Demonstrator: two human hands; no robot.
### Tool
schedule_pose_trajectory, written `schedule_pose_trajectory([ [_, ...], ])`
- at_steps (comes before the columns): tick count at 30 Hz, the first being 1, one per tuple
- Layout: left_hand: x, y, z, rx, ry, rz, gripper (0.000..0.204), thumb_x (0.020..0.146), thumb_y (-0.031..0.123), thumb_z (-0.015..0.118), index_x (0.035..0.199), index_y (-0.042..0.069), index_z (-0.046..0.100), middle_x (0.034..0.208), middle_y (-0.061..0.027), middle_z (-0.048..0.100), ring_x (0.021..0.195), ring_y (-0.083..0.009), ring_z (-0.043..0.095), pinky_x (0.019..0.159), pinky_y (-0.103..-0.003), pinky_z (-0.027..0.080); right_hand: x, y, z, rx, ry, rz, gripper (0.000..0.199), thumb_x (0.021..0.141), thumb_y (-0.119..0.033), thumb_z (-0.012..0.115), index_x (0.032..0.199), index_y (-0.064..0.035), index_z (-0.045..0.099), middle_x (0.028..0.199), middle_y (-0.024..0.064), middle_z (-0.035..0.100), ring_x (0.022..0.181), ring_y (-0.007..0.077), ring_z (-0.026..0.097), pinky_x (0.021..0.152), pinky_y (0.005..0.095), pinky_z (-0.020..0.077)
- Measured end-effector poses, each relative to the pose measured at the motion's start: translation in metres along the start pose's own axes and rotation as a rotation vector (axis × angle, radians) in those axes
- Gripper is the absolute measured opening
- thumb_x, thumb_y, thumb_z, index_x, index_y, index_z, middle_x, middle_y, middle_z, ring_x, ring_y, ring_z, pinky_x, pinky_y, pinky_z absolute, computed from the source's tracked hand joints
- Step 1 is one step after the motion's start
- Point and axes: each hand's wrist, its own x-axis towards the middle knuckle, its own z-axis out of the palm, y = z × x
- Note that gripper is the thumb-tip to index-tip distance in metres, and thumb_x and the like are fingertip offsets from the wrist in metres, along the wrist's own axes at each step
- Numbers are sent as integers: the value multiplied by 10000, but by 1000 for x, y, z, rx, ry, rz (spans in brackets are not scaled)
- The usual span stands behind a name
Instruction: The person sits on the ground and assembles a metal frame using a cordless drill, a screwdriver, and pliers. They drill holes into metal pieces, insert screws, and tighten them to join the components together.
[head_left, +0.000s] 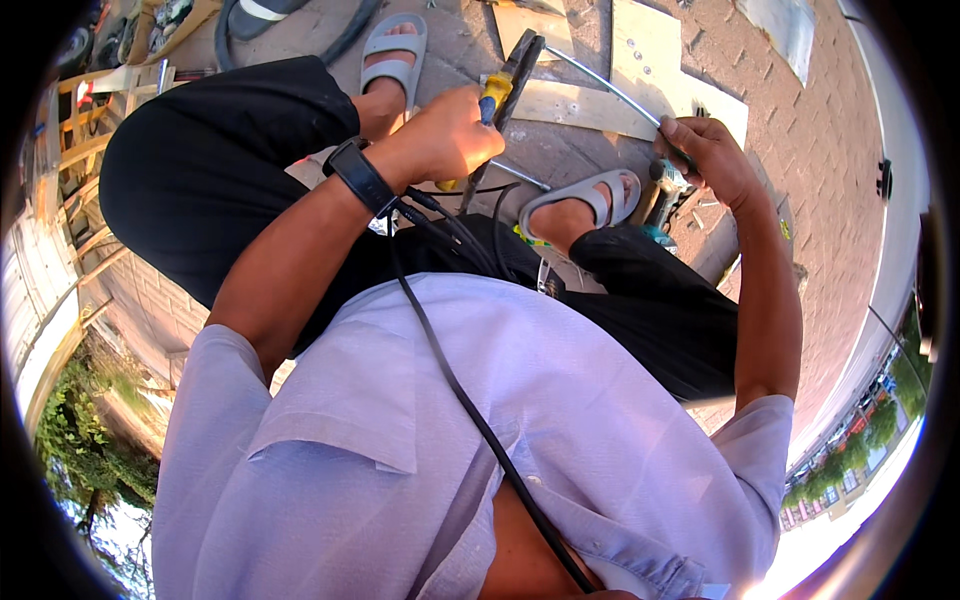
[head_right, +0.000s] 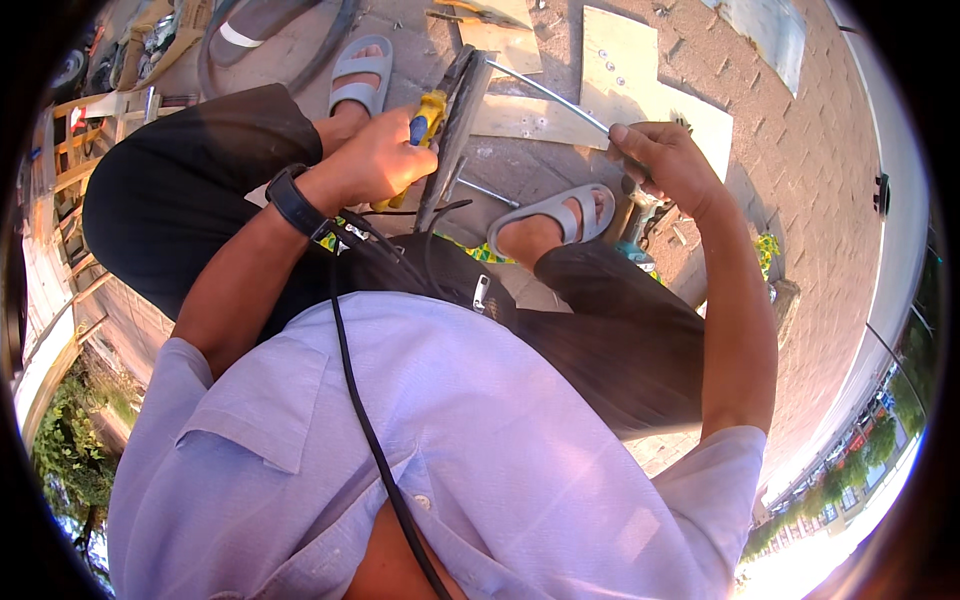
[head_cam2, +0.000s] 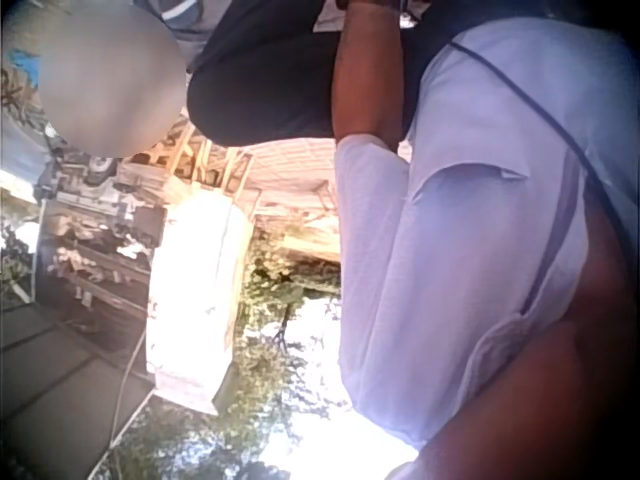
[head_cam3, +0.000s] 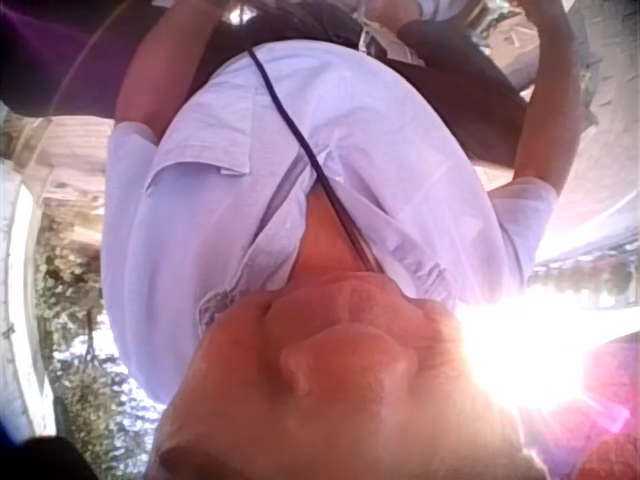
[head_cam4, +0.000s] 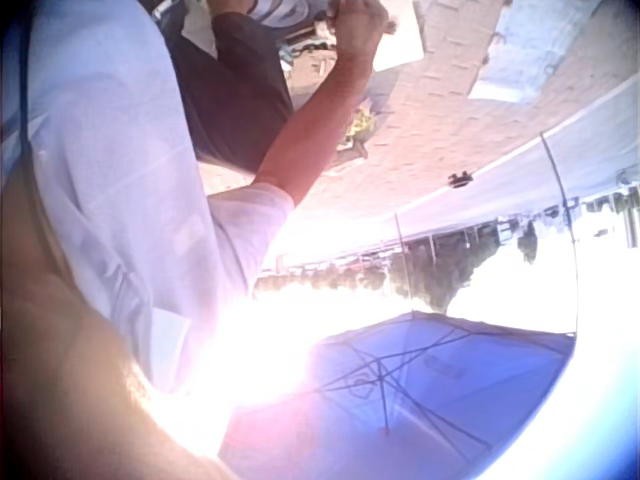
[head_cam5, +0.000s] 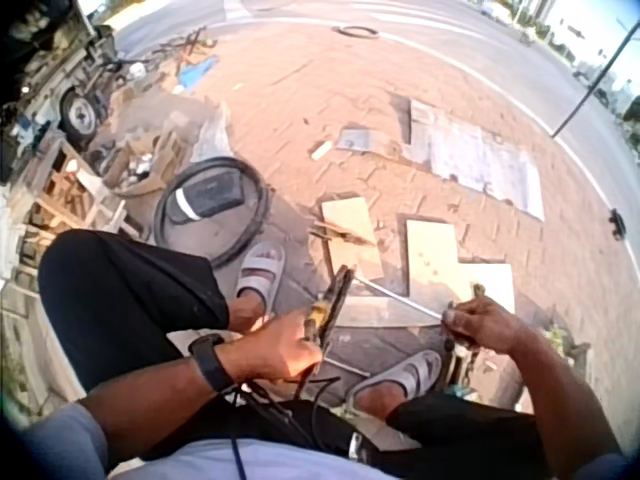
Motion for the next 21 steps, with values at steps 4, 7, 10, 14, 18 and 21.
schedule_pose_trajectory([
  [4,4,-12,8,-26,43,39,376,818,238,681,917,-120,621,878,-339,670,862,-495,669,744,-480,527,0,22,20,-400,427,-510,253,935,-262,727,1024,-26,709,750,54,630,638,139,614,552,285,471],
  [7,2,-3,7,-11,56,8,369,817,228,679,913,-123,617,867,-340,668,853,-498,668,744,-483,527,-9,11,31,-671,781,-671,249,901,-243,753,1058,-53,715,871,82,696,685,221,677,626,341,533],
  [10,5,-1,8,39,39,42,320,836,191,668,928,-108,598,807,-281,648,773,-414,636,687,-449,504,-7,14,29,-801,806,-680,224,930,-255,730,1049,-65,734,811,87,684,705,240,686,646,360,541],
  [14,9,-5,9,107,28,130,237,871,120,653,977,-73,566,703,-173,621,623,-269,575,586,-390,459,-2,23,18,-311,426,-388,243,986,-279,668,1014,-51,749,650,32,569,622,129,584,555,310,466],
  [18,7,-19,14,196,69,244,236,876,139,650,962,-69,577,724,-189,625,656,-292,584,603,-402,465,-9,-8,0,-12,64,66,320,1004,-329,628,1018,-32,746,659,-32,514,599,65,449,537,257,361],
  [21,8,-12,10,-3,55,88,356,824,222,671,870,-121,587,840,-340,645,832,-511,643,703,-497,509,-4,2,4,-81,145,-89,248,973,-268,661,1055,-44,730,679,12,558,614,86,503,567,269,405],
])
